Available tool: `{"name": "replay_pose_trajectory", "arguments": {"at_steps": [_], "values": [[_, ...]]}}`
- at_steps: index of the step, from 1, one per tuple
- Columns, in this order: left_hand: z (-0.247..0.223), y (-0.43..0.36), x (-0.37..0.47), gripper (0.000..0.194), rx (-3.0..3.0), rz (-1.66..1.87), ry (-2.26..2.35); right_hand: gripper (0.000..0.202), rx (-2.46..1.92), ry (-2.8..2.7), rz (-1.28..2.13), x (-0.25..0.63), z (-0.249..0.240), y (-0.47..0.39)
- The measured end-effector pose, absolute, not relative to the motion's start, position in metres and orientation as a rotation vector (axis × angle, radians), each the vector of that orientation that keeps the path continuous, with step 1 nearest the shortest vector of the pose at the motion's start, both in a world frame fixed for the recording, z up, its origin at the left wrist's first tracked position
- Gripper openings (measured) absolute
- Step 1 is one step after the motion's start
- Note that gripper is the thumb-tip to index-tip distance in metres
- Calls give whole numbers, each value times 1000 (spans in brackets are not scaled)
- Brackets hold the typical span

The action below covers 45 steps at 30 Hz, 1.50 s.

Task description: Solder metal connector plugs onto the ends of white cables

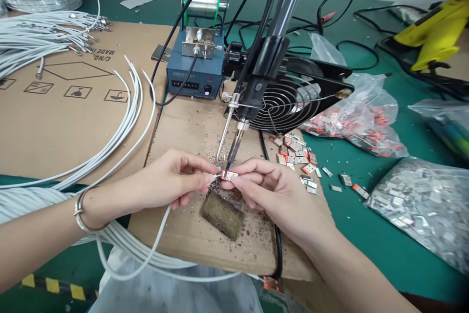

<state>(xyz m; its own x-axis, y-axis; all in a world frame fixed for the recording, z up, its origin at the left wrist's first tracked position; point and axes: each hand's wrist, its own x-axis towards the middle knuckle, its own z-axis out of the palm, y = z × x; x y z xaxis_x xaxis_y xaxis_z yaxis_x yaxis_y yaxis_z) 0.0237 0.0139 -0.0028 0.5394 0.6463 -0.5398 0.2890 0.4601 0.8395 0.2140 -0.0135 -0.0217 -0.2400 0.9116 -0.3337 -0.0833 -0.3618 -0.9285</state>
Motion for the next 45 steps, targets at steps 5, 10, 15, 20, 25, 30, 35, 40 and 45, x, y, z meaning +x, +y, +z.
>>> {"name": "replay_pose_trajectory", "arguments": {"at_steps": [5, 10, 15, 20, 25, 30, 35, 40, 45], "values": [[-6, 13, 22, 21, 1153, 273, 1024, 16, -1272, -1109, 1697, 214, -21, -14], [-3, 15, 23, 21, 1190, 249, 1038, 16, -1259, -1131, 1711, 215, -23, -13], [0, 18, 26, 18, 1234, 234, 1090, 17, -1249, -1161, 1722, 217, -22, -13], [0, 17, 28, 14, 1274, 257, 1117, 16, -1228, -1214, 1693, 218, -22, -12], [-1, 17, 28, 12, 1276, 268, 1126, 11, -1183, -1227, 1704, 219, -23, -11], [1, 17, 30, 11, 1279, 272, 1126, 10, -1186, -1219, 1700, 219, -24, -9], [2, 15, 30, 11, 1262, 270, 1129, 15, -1205, -1220, 1683, 219, -25, -10], [4, 15, 30, 10, 1243, 278, 1119, 11, -1193, -1224, 1702, 220, -23, -12], [4, 15, 31, 8, 1249, 292, 1115, 8, -1184, -1200, 1718, 219, -22, -11]]}}
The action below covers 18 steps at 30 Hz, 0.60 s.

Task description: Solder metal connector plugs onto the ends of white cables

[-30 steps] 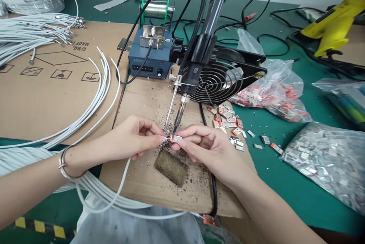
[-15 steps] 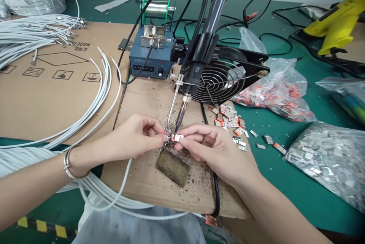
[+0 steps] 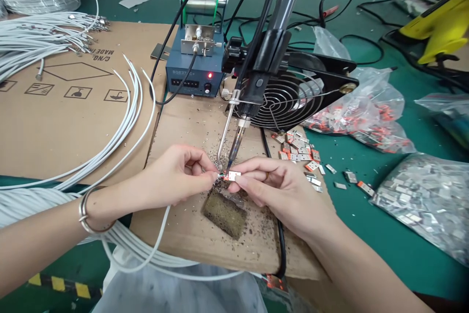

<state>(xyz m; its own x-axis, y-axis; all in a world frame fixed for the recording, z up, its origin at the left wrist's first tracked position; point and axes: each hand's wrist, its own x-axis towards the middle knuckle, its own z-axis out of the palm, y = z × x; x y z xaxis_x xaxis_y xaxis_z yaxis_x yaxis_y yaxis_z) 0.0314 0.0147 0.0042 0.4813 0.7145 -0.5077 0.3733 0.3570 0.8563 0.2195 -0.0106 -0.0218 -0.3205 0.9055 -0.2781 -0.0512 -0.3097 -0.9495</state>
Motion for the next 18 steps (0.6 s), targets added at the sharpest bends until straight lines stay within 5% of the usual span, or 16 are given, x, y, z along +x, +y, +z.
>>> {"name": "replay_pose_trajectory", "arguments": {"at_steps": [18], "values": [[2, 16, 28, 11, 1276, 243, 1128, 10, -1270, -1140, 1690, 216, -19, -12]]}}
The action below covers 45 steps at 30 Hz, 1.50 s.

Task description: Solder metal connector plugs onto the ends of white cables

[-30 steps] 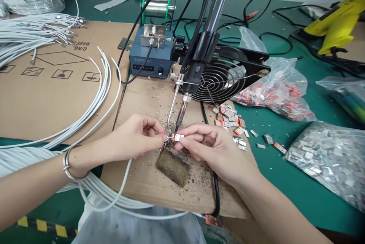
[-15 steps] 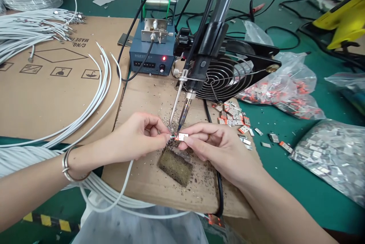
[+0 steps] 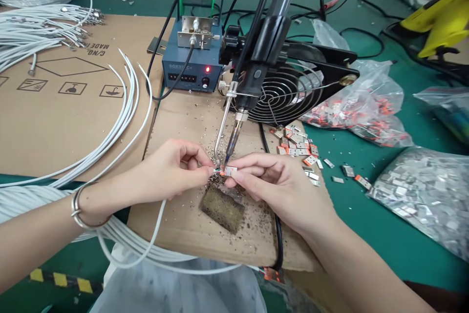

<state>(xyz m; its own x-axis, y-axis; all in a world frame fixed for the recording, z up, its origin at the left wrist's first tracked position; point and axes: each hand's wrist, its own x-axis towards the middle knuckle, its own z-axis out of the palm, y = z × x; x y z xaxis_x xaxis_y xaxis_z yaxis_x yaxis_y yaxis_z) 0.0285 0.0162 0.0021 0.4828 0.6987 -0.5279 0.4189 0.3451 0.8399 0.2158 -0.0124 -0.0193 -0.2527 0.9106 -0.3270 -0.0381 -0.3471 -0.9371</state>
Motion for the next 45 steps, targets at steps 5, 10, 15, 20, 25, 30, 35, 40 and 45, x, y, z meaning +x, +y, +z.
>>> {"name": "replay_pose_trajectory", "arguments": {"at_steps": [5, 10, 15, 20, 25, 30, 35, 40, 45], "values": [[1, 16, 30, 9, 1296, 246, 1150, 11, -1300, -1139, 1678, 215, -20, -12], [1, 16, 30, 8, 1303, 260, 1132, 12, -1291, -1153, 1683, 215, -20, -13], [1, 15, 29, 12, 1341, 266, 1111, 12, -1300, -1183, 1681, 216, -19, -12], [2, 17, 29, 12, 1373, 269, 1113, 13, -1295, -1229, 1670, 217, -19, -12], [2, 17, 31, 15, 1354, 283, 1143, 15, -1269, -1229, 1673, 218, -20, -11], [2, 15, 29, 16, 1350, 286, 1136, 10, -1210, -1208, 1705, 219, -21, -10], [1, 14, 29, 14, 1357, 299, 1118, 7, -1188, -1203, 1738, 219, -22, -11], [1, 14, 30, 13, 1350, 318, 1116, 7, -1197, -1180, 1746, 220, -21, -11], [3, 13, 30, 14, 1325, 313, 1129, 8, -1174, -1178, 1763, 222, -22, -12]]}}
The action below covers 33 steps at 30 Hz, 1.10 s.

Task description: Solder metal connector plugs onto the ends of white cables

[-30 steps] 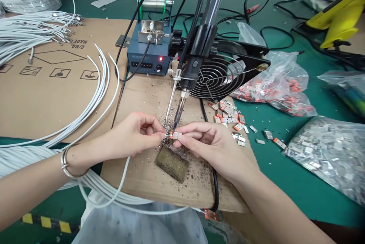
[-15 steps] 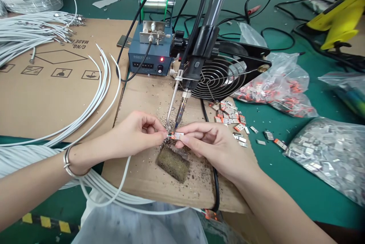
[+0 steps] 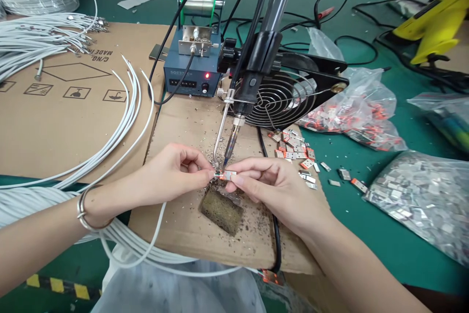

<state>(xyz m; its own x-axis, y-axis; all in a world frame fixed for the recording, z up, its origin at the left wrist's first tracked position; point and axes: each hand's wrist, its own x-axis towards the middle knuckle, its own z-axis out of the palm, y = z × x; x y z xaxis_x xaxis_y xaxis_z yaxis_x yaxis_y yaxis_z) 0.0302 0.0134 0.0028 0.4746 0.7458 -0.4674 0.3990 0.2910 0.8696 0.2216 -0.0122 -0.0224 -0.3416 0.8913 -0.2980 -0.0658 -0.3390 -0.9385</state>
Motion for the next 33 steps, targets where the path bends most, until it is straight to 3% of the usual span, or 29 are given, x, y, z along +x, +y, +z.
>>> {"name": "replay_pose_trajectory", "arguments": {"at_steps": [33], "values": [[4, 12, 32, 13, 1211, 296, 1186, 9, -1188, -1158, 1768, 219, -21, -13]]}}
